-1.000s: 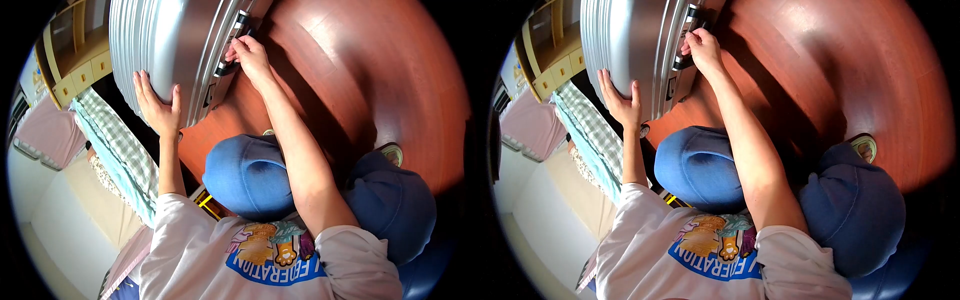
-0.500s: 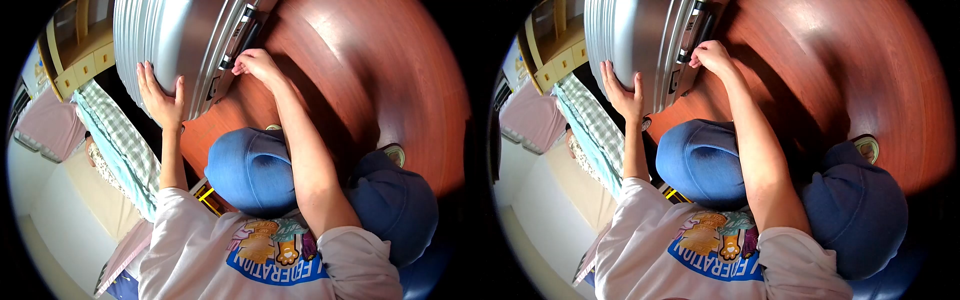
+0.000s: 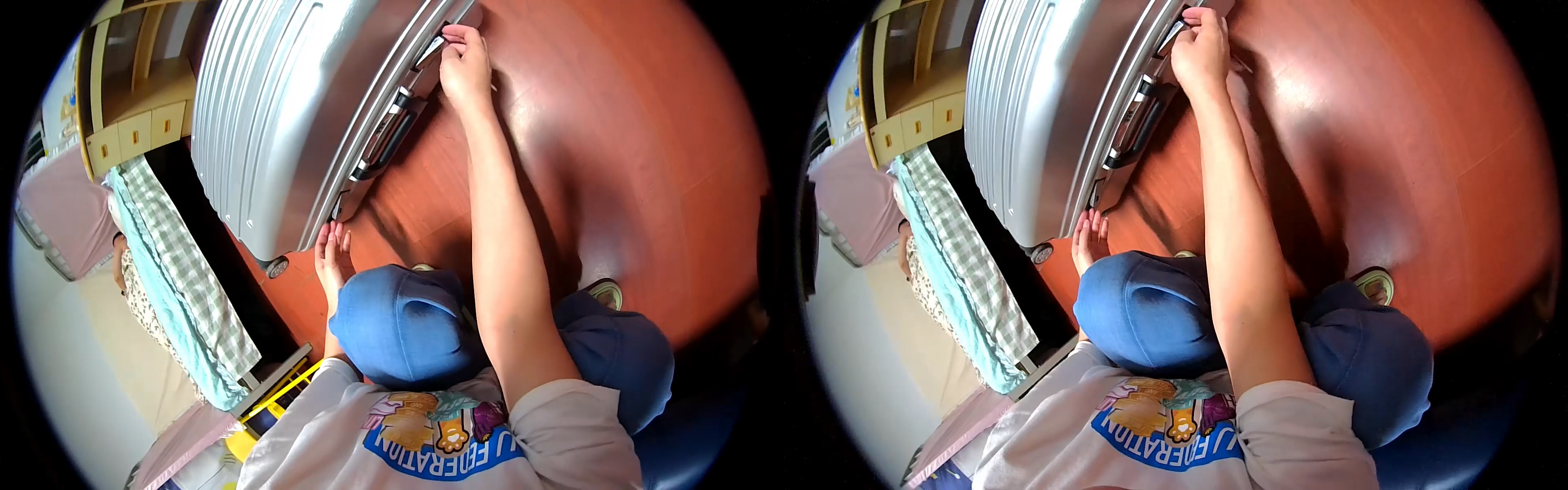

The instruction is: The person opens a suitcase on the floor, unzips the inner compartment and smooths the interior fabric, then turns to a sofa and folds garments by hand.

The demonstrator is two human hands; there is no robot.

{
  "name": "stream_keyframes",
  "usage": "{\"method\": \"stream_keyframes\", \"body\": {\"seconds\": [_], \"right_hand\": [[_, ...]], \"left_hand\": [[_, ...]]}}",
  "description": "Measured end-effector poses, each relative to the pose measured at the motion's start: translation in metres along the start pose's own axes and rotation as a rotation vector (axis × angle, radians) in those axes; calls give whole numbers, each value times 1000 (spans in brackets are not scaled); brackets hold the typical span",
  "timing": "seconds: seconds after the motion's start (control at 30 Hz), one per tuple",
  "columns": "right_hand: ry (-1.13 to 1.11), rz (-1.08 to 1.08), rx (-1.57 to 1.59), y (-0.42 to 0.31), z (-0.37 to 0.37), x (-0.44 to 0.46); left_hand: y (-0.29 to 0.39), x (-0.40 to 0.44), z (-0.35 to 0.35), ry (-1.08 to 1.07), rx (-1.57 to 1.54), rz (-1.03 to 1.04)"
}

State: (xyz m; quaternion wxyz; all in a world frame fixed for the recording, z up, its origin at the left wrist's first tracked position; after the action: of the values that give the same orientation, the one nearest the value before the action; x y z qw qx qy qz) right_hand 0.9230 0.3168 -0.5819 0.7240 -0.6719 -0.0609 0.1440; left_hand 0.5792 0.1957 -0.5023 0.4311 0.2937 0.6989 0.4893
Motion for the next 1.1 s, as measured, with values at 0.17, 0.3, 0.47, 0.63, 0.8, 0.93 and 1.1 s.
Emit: {"method": "stream_keyframes", "body": {"seconds": [0.17,0.3,0.47,0.63,0.8,0.93,1.1], "right_hand": [[-112,-11,-25,15,-2,7],[-122,38,46,17,-6,7],[-176,212,194,4,-10,-6],[-150,220,158,-1,-16,-10],[-217,233,147,-7,-21,-13],[-228,214,103,-10,-19,-14],[-220,199,146,-1,-16,-13]], "left_hand": [[5,-3,12,-12,-79,-83],[-3,-1,18,59,-219,-250],[-4,-5,16,36,-186,-255],[-14,-1,4,-19,-111,-181],[-14,-3,6,-45,-96,-176],[-13,-12,11,-13,-71,-160],[-15,-11,10,-56,-104,-168]]}}
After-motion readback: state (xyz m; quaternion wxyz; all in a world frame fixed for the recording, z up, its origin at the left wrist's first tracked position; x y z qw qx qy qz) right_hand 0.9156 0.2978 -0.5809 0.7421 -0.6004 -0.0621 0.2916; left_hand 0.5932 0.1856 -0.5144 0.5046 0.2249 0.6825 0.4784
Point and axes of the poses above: each hand's wrist, its own x-axis towards the middle knuckle, its own z-axis out of the palm, y = z × x, the point moved 1 cm from there along x, towards the middle knuckle, and after that the axes turned 14 degrees about y, right-handed, at the moved point
